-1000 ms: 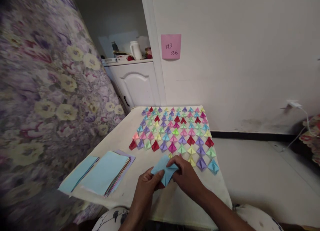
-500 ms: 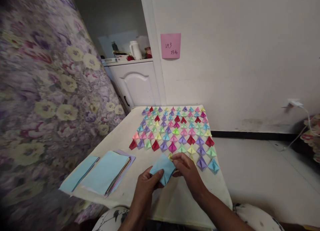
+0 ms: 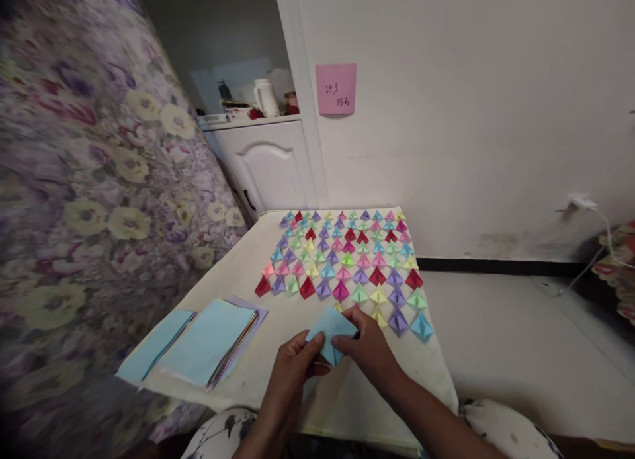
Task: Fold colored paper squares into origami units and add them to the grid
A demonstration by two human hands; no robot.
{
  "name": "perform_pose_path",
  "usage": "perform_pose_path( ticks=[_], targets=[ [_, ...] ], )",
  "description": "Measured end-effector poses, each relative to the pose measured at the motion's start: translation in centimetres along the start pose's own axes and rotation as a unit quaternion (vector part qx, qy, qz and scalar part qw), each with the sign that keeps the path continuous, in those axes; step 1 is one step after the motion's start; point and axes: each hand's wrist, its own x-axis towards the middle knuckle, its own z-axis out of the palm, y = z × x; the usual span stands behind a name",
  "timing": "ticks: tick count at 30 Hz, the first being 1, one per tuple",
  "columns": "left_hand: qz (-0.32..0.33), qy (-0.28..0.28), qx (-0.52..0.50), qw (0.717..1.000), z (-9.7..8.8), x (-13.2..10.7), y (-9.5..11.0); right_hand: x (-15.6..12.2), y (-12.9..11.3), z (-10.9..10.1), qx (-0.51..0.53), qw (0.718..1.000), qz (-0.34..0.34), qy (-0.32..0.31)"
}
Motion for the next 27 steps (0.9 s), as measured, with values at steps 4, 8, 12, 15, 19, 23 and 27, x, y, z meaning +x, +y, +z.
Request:
perform_pose_path(
  ticks=[4, 8, 12, 15, 19, 23, 27],
  targets=[
    [-0.010, -0.003, -0.007, 1.000, 0.0, 0.0, -0.1, -0.1, 0.1, 0.1, -0.002, 1.000, 0.003, -0.005],
    [-0.020, -0.009, -0.015, 1.000, 0.0, 0.1, -0.2, 0.0, 0.1, 0.0, 0.014, 1.000, 0.009, -0.006],
    [0.001, 0.002, 0.008, 1.000, -0.2, 0.3, -0.2, 0.3, 0.1, -0.3, 0.019, 1.000, 0.017, -0.002],
    [0.019, 0.003, 0.031, 0.999, -0.5, 0.5, -0.2, 0.3, 0.2, -0.5, 0.029, 0.999, 0.023, -0.006],
    [0.027, -0.003, 0.043, 0.999, -0.8, 0.7, -0.3, 0.3, 0.1, -0.6, 0.041, 0.999, 0.018, -0.016],
    [0.023, 0.018, 0.023, 0.999, -0.6, 0.5, 0.1, 0.3, 0.0, -0.8, 0.058, 0.998, 0.013, -0.022],
    [0.027, 0.042, -0.032, 0.998, 0.0, -0.2, 1.1, 0.4, -0.2, -1.0, 0.078, 0.997, 0.010, -0.017]
  ],
)
